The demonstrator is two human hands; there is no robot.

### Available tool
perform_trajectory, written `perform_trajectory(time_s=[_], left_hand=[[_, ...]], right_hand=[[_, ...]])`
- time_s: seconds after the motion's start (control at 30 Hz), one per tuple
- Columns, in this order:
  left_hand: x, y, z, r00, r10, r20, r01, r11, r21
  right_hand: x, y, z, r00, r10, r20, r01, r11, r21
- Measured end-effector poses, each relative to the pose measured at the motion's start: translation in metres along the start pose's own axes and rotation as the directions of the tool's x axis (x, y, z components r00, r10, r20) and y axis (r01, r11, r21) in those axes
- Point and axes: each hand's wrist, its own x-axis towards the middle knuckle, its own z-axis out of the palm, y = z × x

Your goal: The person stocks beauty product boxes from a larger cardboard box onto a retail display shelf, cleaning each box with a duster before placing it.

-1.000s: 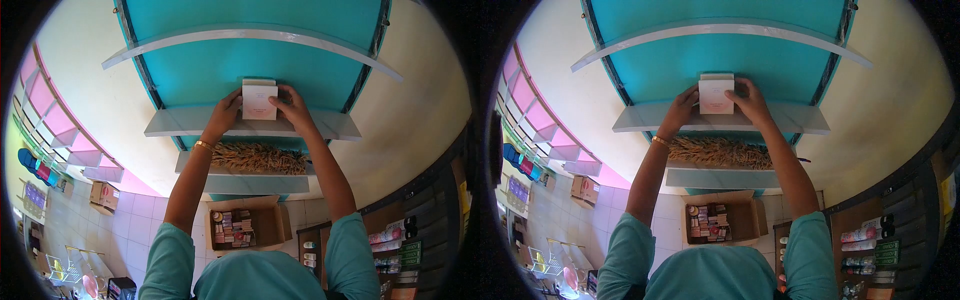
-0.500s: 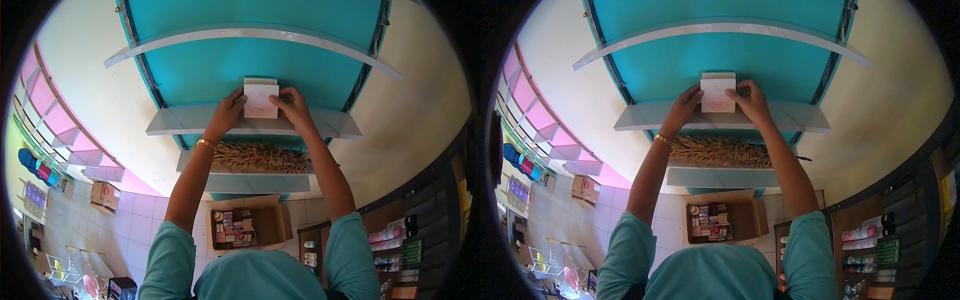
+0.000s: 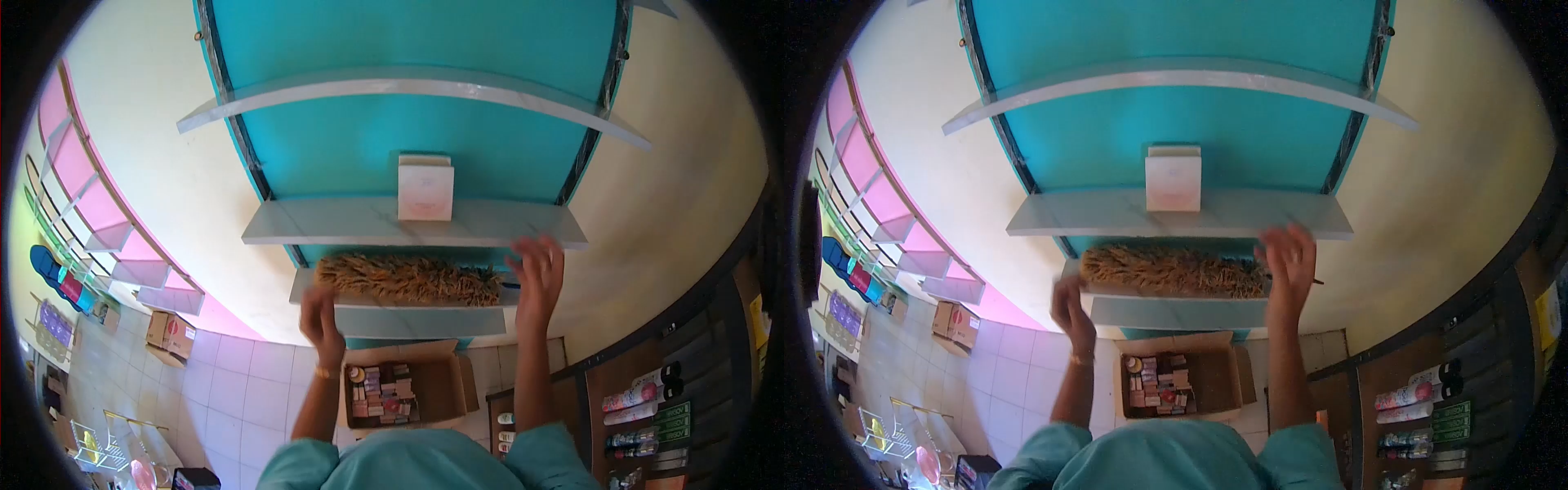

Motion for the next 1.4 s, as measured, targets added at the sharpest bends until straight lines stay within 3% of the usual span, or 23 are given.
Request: perform_trajectory(time_s=[0.07, 0.1, 0.13, 0.17, 0.2, 0.23, 0.27, 0.33, 0.37, 0.43, 0.5, 0.53, 0.57, 0.6, 0.63, 0.7, 0.73, 0.8, 0.93, 1.03, 1.13, 1.27, 1.4], left_hand=[[-0.066, -0.028, -0.025, 0.937, -0.347, -0.032, 0.345, 0.937, -0.050], [-0.100, -0.046, -0.042, 0.917, -0.397, 0.038, 0.396, 0.918, 0.027], [-0.132, -0.055, -0.061, 0.891, -0.428, 0.151, 0.382, 0.887, 0.259], [-0.169, -0.071, -0.079, 0.891, -0.392, 0.229, 0.322, 0.901, 0.291], [-0.206, -0.084, -0.102, 0.808, -0.502, 0.309, 0.339, 0.825, 0.453], [-0.233, -0.084, -0.115, 0.653, -0.701, 0.286, 0.469, 0.671, 0.574], [-0.263, -0.097, -0.138, 0.585, -0.714, 0.384, 0.430, 0.675, 0.600], [-0.292, -0.092, -0.166, 0.397, -0.825, 0.402, 0.580, 0.564, 0.588], [-0.297, -0.093, -0.166, 0.461, -0.808, 0.367, 0.625, 0.590, 0.511], [-0.258, -0.064, -0.141, 0.573, -0.768, 0.284, 0.683, 0.640, 0.351], [-0.172, -0.033, -0.093, 0.702, -0.676, 0.223, 0.620, 0.735, 0.273], [-0.126, -0.017, -0.071, 0.845, -0.490, 0.212, 0.459, 0.870, 0.183], [-0.078, 0.003, -0.047, 0.881, -0.449, 0.152, 0.448, 0.893, 0.040], [-0.036, 0.002, -0.022, 0.944, -0.284, 0.170, 0.323, 0.901, -0.291], [0.008, 0.019, 0.004, 0.956, -0.210, 0.204, 0.272, 0.895, -0.354], [0.069, 0.009, 0.044, 0.935, -0.060, 0.350, 0.231, 0.851, -0.472], [0.094, -0.004, 0.063, 0.882, -0.223, 0.416, 0.439, 0.711, -0.550], [0.122, -0.009, 0.091, 0.754, -0.407, 0.515, 0.634, 0.656, -0.410], [0.131, -0.022, 0.124, 0.663, -0.533, 0.526, 0.675, 0.729, -0.111], [0.127, -0.013, 0.135, 0.572, -0.554, 0.605, 0.771, 0.616, -0.164], [0.124, -0.008, 0.139, 0.546, -0.353, 0.760, 0.764, 0.582, -0.279], [0.119, 0.004, 0.136, 0.578, -0.364, 0.730, 0.707, 0.671, -0.225], [0.124, 0.009, 0.132, 0.528, -0.417, 0.740, 0.767, 0.608, -0.205]], right_hand=[[-0.043, 0.014, -0.018, 0.999, 0.027, -0.040, -0.025, 0.999, 0.047], [-0.067, 0.027, -0.028, 0.997, 0.074, -0.033, -0.072, 0.996, 0.043], [-0.091, 0.040, -0.037, 0.992, 0.121, -0.026, -0.120, 0.992, 0.039], [-0.117, 0.051, -0.041, 0.977, 0.214, 0.005, -0.214, 0.975, 0.061], [-0.143, 0.061, -0.044, 0.950, 0.309, 0.037, -0.311, 0.947, 0.077], [-0.169, 0.070, -0.052, 0.912, 0.399, 0.100, -0.407, 0.910, 0.076], [-0.184, 0.076, -0.058, 0.862, 0.480, 0.165, -0.496, 0.866, 0.071], [-0.189, 0.075, -0.063, 0.805, 0.547, 0.230, -0.568, 0.823, 0.031], [-0.191, 0.071, -0.067, 0.770, 0.583, 0.258, -0.605, 0.797, 0.005], [-0.150, 0.054, -0.066, 0.852, 0.419, 0.315, -0.394, 0.908, -0.141], [-0.094, 0.034, -0.052, 0.930, 0.291, 0.223, -0.259, 0.952, -0.163], [-0.063, 0.021, -0.036, 0.937, 0.197, 0.290, -0.197, 0.980, -0.027], [-0.032, 0.014, -0.026, 0.934, 0.125, 0.334, -0.176, 0.976, 0.128], [-0.004, 0.005, -0.009, 0.940, 0.110, 0.324, -0.185, 0.960, 0.210], [0.022, 0.006, 0.005, 0.934, 0.161, 0.318, -0.257, 0.923, 0.287], [0.064, 0.008, 0.033, 0.888, 0.304, 0.345, -0.406, 0.870, 0.279], [0.080, 0.016, 0.046, 0.867, 0.381, 0.320, -0.456, 0.867, 0.204], [0.095, 0.030, 0.062, 0.831, 0.478, 0.283, -0.517, 0.853, 0.077], [0.100, 0.028, 0.088, 0.792, 0.551, 0.263, -0.563, 0.826, -0.032], [0.087, 0.011, 0.105, 0.781, 0.537, 0.319, -0.563, 0.826, -0.012], [0.091, 0.028, 0.106, 0.758, 0.533, 0.376, -0.569, 0.822, -0.018], [0.089, 0.032, 0.109, 0.724, 0.506, 0.469, -0.552, 0.833, -0.047], [0.090, 0.031, 0.112, 0.717, 0.527, 0.456, -0.557, 0.827, -0.080]])
